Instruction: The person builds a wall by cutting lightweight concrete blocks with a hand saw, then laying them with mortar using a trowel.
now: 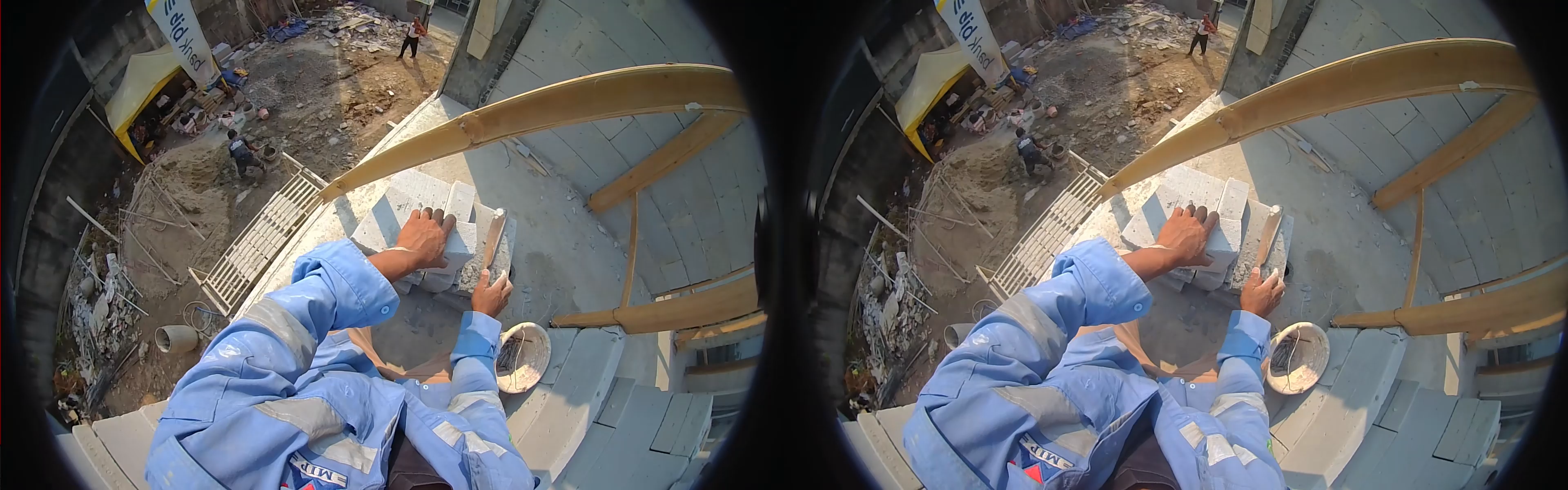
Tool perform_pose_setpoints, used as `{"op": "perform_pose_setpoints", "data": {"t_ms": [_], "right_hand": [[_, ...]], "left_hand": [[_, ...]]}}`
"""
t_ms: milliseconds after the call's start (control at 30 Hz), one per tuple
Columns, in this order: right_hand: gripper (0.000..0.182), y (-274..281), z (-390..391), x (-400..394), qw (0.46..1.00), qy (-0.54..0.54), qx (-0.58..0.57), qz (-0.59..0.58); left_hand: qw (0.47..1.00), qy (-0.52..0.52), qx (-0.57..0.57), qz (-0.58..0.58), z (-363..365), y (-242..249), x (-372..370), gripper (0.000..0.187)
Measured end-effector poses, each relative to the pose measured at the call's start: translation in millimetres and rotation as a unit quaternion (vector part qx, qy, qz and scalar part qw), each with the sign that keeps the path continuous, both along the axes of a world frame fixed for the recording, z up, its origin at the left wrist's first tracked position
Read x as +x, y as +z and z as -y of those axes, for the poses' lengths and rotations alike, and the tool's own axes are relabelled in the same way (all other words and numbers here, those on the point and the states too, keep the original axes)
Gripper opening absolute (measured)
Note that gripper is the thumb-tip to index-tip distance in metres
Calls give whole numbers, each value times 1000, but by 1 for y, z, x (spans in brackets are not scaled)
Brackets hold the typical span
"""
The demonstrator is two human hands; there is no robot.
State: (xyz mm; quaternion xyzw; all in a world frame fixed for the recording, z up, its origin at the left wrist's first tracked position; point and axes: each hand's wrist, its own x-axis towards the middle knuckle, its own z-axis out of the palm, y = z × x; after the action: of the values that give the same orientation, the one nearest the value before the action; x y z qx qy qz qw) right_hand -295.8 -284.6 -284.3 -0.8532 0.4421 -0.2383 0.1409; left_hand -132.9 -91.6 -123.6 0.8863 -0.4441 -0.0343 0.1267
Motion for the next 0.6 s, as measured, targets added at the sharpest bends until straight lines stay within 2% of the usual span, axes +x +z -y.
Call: {"op": "perform_pose_setpoints", "data": {"t_ms": [67,133,200,233,300,333,433,500,600], "right_hand": [[62,2,-37,-24,996,22,80,-22],[54,-29,-77,-60,995,75,69,-10],[51,-33,-109,-90,986,143,28,-80],[51,-32,-110,-85,986,146,25,-78],[54,-33,-117,-87,985,98,132,-51],[54,-34,-116,-88,986,98,129,-50],[53,-35,-112,-95,974,114,175,-89],[49,-32,-111,-101,930,133,293,-179],[48,-29,-117,-103,933,160,286,-149]], "left_hand": [[1000,5,16,-19,1,2,-2,89],[1000,3,8,-18,1,1,-3,88],[1000,4,-3,-14,3,1,-3,87],[1000,1,-9,-5,4,1,-3,86],[1000,-8,-12,0,3,-3,-10,85],[1000,-8,-15,3,5,-3,-9,84],[1000,-7,-24,12,7,-4,-7,83],[1000,-6,-25,12,6,-3,-8,83],[1000,-4,-25,2,5,-2,-8,82]]}}
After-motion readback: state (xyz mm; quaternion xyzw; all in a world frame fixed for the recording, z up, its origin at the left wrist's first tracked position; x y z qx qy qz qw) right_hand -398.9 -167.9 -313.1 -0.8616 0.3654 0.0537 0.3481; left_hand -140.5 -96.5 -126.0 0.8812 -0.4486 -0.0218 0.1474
